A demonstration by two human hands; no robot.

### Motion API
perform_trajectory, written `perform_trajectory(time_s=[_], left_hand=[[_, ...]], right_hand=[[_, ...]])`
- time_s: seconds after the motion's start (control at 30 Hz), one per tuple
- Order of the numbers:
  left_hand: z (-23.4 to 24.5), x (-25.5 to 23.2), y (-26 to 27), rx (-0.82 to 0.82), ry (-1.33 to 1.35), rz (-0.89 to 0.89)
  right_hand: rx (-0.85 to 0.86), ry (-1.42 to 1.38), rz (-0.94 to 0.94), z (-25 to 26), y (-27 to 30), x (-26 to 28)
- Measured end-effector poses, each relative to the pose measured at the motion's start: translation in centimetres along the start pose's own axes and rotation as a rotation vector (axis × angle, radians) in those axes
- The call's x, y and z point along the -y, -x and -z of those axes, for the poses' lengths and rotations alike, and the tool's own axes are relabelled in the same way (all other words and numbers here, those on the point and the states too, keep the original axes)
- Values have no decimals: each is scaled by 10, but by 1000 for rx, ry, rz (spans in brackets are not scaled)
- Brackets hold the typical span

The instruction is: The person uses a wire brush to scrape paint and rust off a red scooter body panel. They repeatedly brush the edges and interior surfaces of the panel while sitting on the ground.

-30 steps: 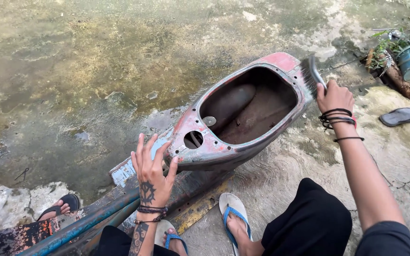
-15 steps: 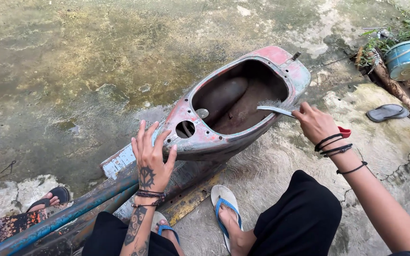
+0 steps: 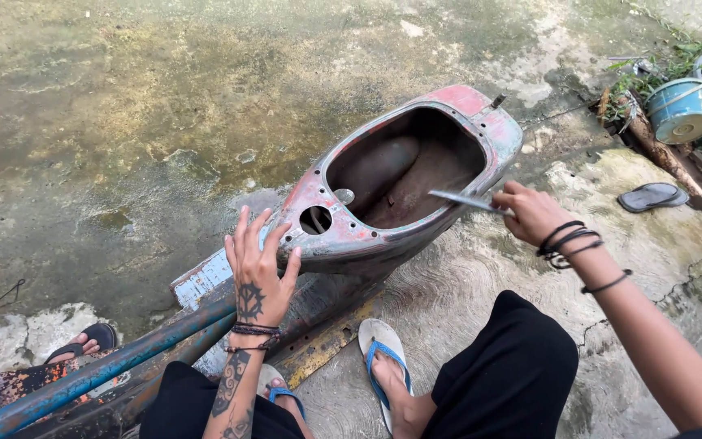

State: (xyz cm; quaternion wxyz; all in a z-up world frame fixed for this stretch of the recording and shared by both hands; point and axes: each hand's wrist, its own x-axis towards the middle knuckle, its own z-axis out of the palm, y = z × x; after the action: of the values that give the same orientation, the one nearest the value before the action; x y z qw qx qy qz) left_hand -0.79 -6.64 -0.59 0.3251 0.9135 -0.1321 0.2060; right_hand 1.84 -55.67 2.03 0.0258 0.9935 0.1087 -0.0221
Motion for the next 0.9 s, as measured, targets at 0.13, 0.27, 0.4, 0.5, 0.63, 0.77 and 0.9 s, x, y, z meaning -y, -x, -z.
perform_trajectory(time_s=[0.13, 0.27, 0.4, 0.5, 0.63, 0.77, 0.9], left_hand=[[-2, 1, 1, 20, -33, -6], [-2, -6, 0, 32, -17, 15], [-16, 11, 4, 41, -9, 59], [-20, 19, 3, 30, 47, 132], [-46, 45, -1, -51, 165, 141], [-80, 73, -10, -116, 485, 234], [-91, 70, -17, -18, 678, 322]], right_hand=[[118, -210, 82, 49, 14, 46], [-180, -437, -47, 5, 18, 50], [-186, -847, -272, -10, 44, 146], [-237, -931, -354, -44, 64, 214], [-340, -766, -417, -34, 81, 280], [-352, -698, -271, -74, 81, 311], [-412, -614, -314, -86, 57, 315]])
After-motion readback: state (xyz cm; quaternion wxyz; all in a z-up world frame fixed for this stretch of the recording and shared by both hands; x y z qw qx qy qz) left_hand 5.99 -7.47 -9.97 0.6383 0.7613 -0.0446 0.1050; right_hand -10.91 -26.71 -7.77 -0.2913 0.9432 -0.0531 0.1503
